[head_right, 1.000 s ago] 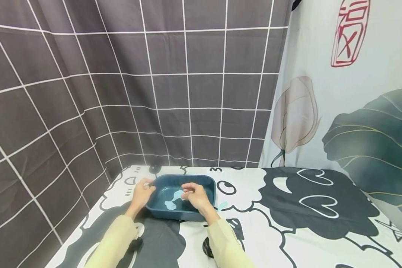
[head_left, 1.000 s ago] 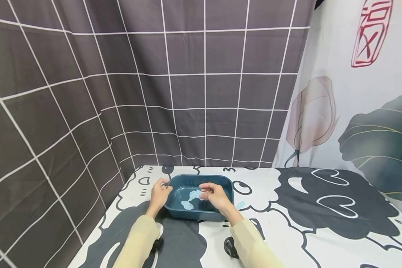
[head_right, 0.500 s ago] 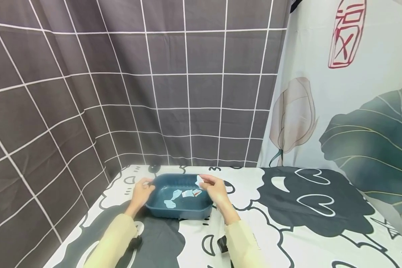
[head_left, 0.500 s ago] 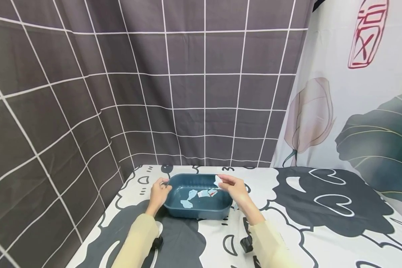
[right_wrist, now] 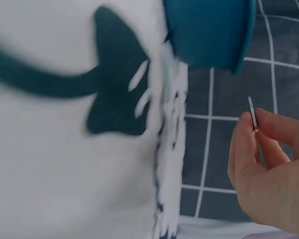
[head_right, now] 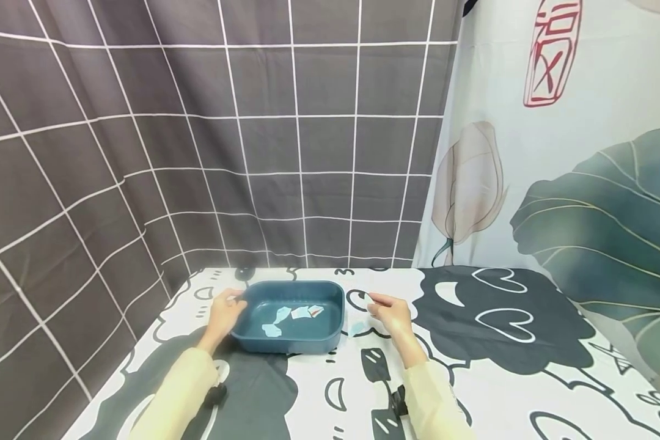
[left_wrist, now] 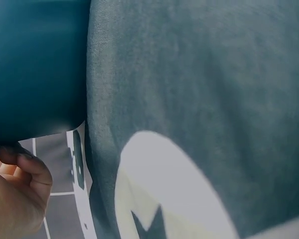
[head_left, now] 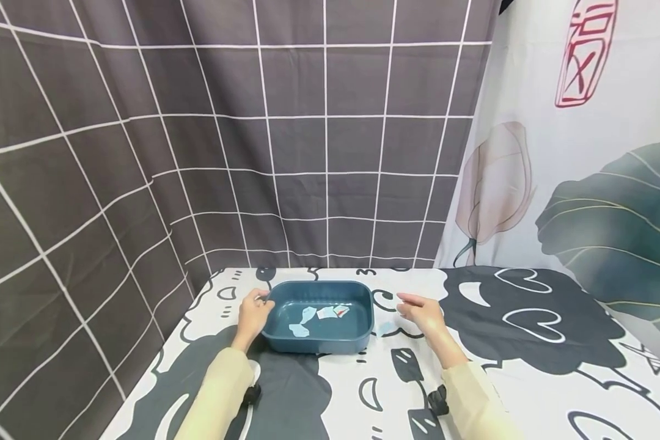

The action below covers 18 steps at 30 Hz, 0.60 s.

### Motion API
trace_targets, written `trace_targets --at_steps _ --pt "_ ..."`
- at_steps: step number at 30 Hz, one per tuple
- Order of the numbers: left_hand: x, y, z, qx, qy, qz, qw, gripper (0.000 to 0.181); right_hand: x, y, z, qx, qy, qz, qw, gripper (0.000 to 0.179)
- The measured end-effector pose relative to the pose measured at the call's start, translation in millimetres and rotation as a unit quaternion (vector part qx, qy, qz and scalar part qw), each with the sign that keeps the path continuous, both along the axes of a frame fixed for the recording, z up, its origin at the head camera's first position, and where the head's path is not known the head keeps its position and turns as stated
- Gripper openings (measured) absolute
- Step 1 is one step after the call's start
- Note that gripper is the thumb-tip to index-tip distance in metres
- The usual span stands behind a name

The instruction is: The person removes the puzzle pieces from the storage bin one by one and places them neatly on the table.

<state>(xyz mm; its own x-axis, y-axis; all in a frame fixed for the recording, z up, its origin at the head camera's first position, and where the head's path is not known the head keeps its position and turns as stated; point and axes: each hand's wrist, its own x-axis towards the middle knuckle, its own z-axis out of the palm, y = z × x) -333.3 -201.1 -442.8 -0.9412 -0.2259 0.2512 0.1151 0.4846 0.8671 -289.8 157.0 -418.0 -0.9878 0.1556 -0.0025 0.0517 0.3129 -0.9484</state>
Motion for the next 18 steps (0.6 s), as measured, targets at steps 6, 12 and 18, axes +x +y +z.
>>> trace_targets --at_steps 6,12,18 --pt "1.7 0.8 2.0 -0.009 -0.004 0.01 0.9999 0.028 0.7 6.7 -10.4 -0.014 -0.037 -0.003 0.9992 0.04" --pt "2.8 2.5 1.7 -0.009 -0.003 0.007 0.9999 0.029 0.1 10.9 -19.2 0.013 -0.078 0.016 0.9968 0.034" --pt "1.4 -0.1 2.6 -0.016 -0.004 0.009 0.9998 0.029 -2.6 12.6 -26.0 0.042 -0.092 0.026 0.9945 0.029"
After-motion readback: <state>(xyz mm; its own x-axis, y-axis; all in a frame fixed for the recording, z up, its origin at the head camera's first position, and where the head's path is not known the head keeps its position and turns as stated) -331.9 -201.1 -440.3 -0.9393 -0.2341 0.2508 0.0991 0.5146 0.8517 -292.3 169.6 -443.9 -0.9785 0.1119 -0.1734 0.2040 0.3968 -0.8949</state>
